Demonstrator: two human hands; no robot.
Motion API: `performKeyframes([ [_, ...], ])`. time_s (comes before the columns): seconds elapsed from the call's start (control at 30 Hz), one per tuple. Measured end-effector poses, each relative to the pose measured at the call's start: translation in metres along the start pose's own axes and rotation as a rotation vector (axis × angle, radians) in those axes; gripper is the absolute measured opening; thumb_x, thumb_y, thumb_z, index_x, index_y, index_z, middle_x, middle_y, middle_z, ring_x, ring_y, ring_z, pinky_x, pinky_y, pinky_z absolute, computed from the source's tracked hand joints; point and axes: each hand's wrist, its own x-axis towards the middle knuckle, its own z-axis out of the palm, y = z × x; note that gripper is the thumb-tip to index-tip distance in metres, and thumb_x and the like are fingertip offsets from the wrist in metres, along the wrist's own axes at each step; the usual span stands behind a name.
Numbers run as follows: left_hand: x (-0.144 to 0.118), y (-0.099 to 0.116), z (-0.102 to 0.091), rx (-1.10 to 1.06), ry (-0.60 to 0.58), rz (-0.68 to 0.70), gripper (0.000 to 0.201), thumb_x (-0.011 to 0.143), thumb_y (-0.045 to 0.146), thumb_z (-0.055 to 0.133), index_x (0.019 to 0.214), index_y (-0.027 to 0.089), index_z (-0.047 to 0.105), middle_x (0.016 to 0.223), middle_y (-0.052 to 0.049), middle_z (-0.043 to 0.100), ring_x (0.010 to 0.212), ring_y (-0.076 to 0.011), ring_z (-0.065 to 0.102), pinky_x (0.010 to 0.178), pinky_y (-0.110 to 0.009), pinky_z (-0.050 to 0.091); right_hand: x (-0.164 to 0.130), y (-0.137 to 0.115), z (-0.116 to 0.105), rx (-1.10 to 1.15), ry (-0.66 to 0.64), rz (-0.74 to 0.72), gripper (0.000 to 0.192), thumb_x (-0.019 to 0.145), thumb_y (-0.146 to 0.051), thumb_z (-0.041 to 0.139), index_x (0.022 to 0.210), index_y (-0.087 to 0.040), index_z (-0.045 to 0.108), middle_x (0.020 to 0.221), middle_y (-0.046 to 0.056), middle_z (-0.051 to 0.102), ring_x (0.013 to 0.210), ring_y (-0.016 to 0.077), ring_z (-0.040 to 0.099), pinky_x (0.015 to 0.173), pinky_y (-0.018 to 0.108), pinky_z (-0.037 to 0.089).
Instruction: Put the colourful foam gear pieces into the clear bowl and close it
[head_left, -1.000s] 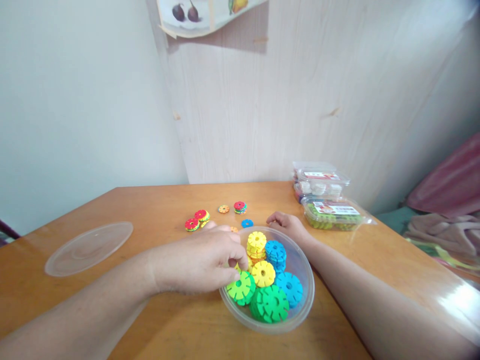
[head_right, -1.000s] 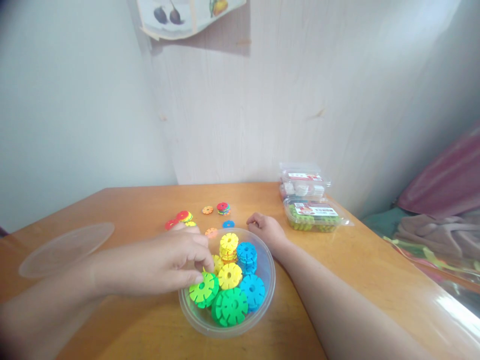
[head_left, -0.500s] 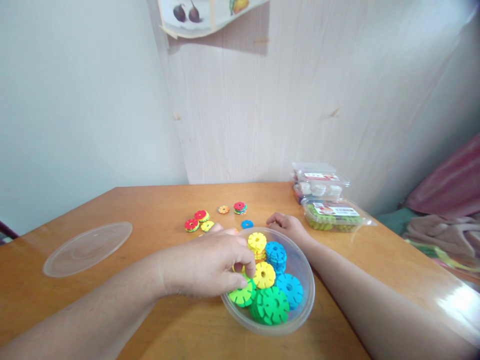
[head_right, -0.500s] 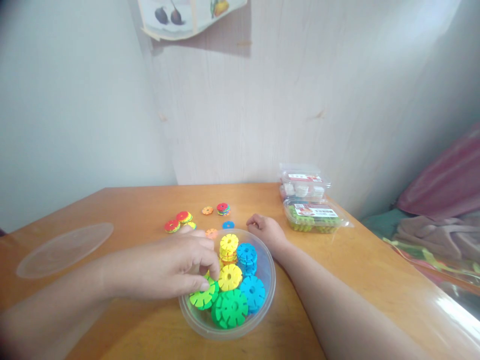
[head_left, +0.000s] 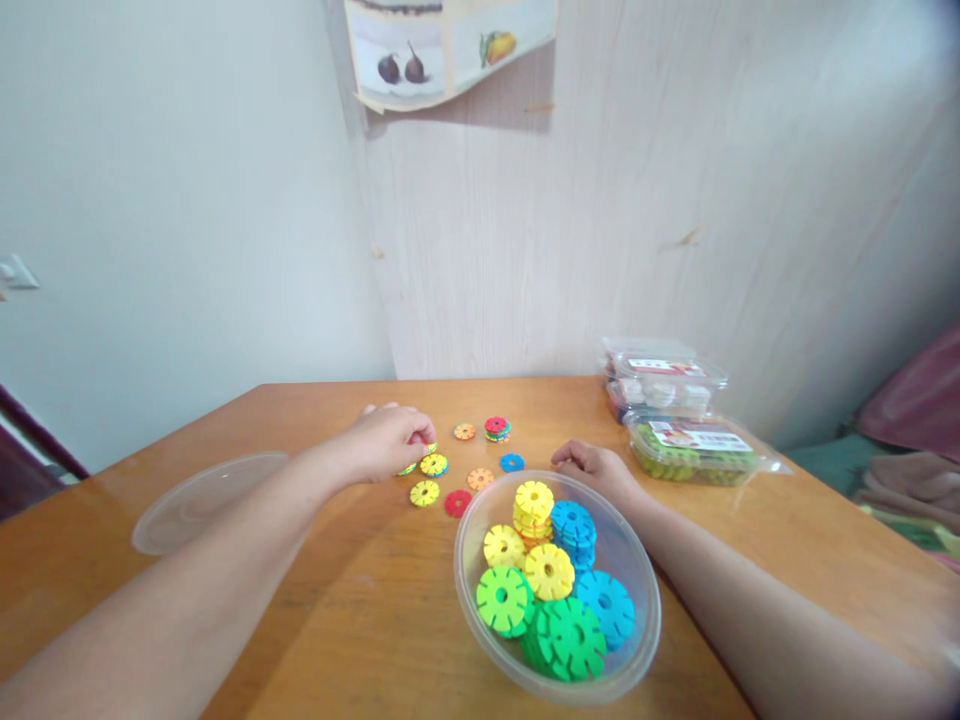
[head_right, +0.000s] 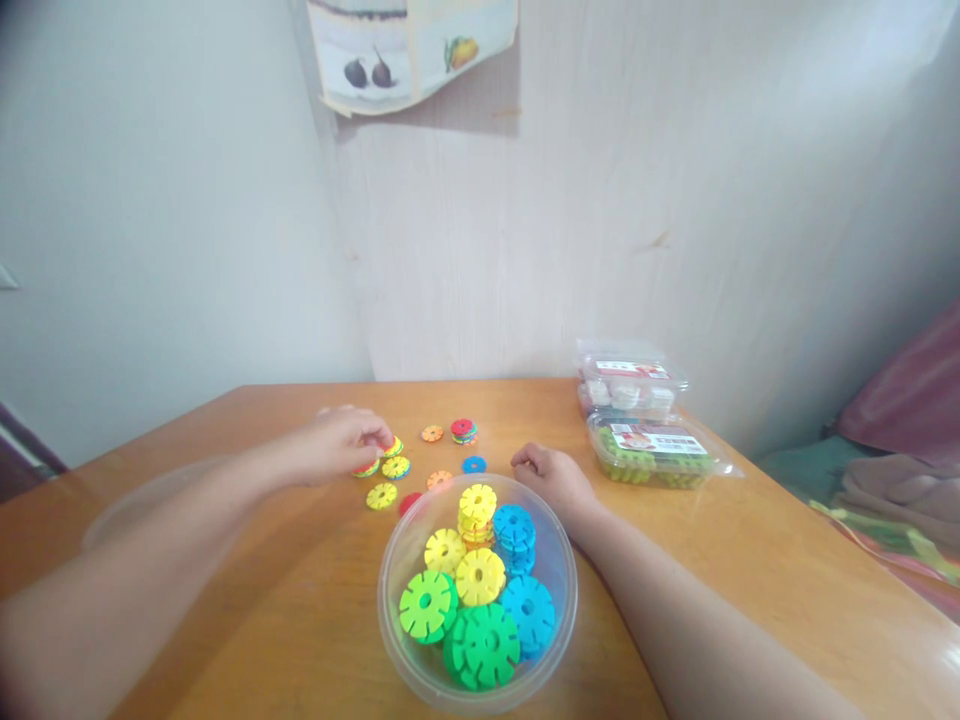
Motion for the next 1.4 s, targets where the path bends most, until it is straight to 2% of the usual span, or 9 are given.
performKeyframes([
  [0.17, -0.005, -0.009, 0.017, -0.275, 0.108, -0.076, 0.018, 0.068, 0.036, 0.066, 0.079, 0.022, 0.072, 0.077, -0.003, 0.070, 0.070, -0.0188, 0.059, 0.065, -0.027, 0.039, 0.000, 0.000, 0.000, 0.002, -0.002, 0.002, 0.022, 0.080, -0.030, 0.051, 0.089, -0.021, 0.069, 0.073, 0.002, 0.069, 0.067, 0.0170, 0.061, 0.059, 0.025, 0.041],
  [0.37, -0.014, -0.024, 0.039, -0.722, 0.649, -0.343, 0.032, 0.071, 0.050, 0.065, 0.070, 0.017, 0.064, 0.066, 0.000, 0.061, 0.066, -0.0144, 0.053, 0.063, -0.025, 0.039, 0.000, 0.001, -0.002, 0.008, 0.009, 0.010, 0.022, 0.080, -0.030, 0.051, 0.090, -0.020, 0.069, 0.069, 0.000, 0.066, 0.065, 0.0166, 0.060, 0.059, 0.025, 0.041],
  [0.57, -0.015, -0.047, 0.052, -0.902, 0.917, -0.525, 0.036, 0.071, 0.052, 0.062, 0.062, 0.018, 0.058, 0.060, -0.001, 0.058, 0.059, -0.0134, 0.050, 0.057, -0.025, 0.039, -0.004, 0.000, -0.001, 0.110, 0.016, 0.069, 0.022, 0.079, -0.032, 0.053, 0.092, -0.020, 0.066, 0.063, -0.002, 0.060, 0.061, 0.0159, 0.056, 0.056, 0.026, 0.041],
  [0.8, -0.011, -0.044, 0.050, -0.953, 0.954, -0.522, 0.038, 0.073, 0.054, 0.057, 0.055, 0.020, 0.049, 0.053, 0.000, 0.052, 0.052, -0.0129, 0.047, 0.052, -0.025, 0.038, -0.009, -0.020, -0.026, 0.340, 0.172, 0.241, 0.030, 0.079, -0.037, 0.054, 0.100, -0.017, 0.063, 0.067, -0.001, 0.060, 0.052, 0.0123, 0.049, 0.048, 0.025, 0.037],
  [0.87, -0.010, -0.045, 0.048, -0.988, 0.958, -0.502, 0.037, 0.072, 0.052, 0.058, 0.055, 0.020, 0.050, 0.053, 0.000, 0.052, 0.052, -0.0124, 0.047, 0.052, -0.025, 0.038, -0.005, -0.038, -0.041, 0.291, 0.195, 0.210, 0.028, 0.080, -0.038, 0.056, 0.096, -0.017, 0.064, 0.069, 0.001, 0.061, 0.054, 0.0120, 0.049, 0.049, 0.025, 0.037],
  [1.0, -0.009, -0.050, 0.048, -1.035, 0.958, -0.503, 0.035, 0.072, 0.049, 0.058, 0.055, 0.020, 0.050, 0.055, 0.001, 0.051, 0.053, -0.0117, 0.046, 0.053, -0.025, 0.038, 0.013, -0.097, -0.055, 0.130, 0.045, 0.048, 0.020, 0.078, -0.035, 0.059, 0.086, -0.018, 0.067, 0.072, 0.002, 0.063, 0.059, 0.0124, 0.051, 0.052, 0.024, 0.038],
  [1.1, -0.010, -0.053, 0.049, -1.054, 0.955, -0.538, 0.034, 0.072, 0.046, 0.059, 0.054, 0.020, 0.049, 0.053, 0.003, 0.049, 0.052, -0.0113, 0.044, 0.053, -0.025, 0.036, 0.033, -0.143, -0.038, -0.023, -0.140, -0.067, 0.014, 0.076, -0.030, 0.059, 0.079, -0.019, 0.068, 0.066, 0.000, 0.062, 0.058, 0.0125, 0.052, 0.051, 0.023, 0.036],
  [1.2, -0.010, -0.056, 0.051, -1.085, 0.955, -0.578, 0.033, 0.071, 0.044, 0.060, 0.052, 0.020, 0.048, 0.049, 0.004, 0.045, 0.050, -0.0110, 0.041, 0.051, -0.025, 0.033, 0.053, -0.173, -0.003, -0.202, -0.310, -0.136, 0.011, 0.072, -0.024, 0.063, 0.079, -0.019, 0.070, 0.070, 0.000, 0.068, 0.063, 0.0138, 0.058, 0.054, 0.023, 0.039],
  [1.4, -0.005, -0.069, 0.061, -1.094, 0.903, -0.643, 0.034, 0.072, 0.043, 0.059, 0.050, 0.021, 0.046, 0.044, 0.005, 0.039, 0.044, -0.0107, 0.036, 0.048, -0.025, 0.030, 0.081, -0.190, 0.055, -0.606, -0.494, -0.211, 0.019, 0.071, -0.035, 0.072, 0.083, -0.020, 0.075, 0.083, 0.007, 0.074, 0.076, 0.0214, 0.066, 0.060, 0.027, 0.042],
])
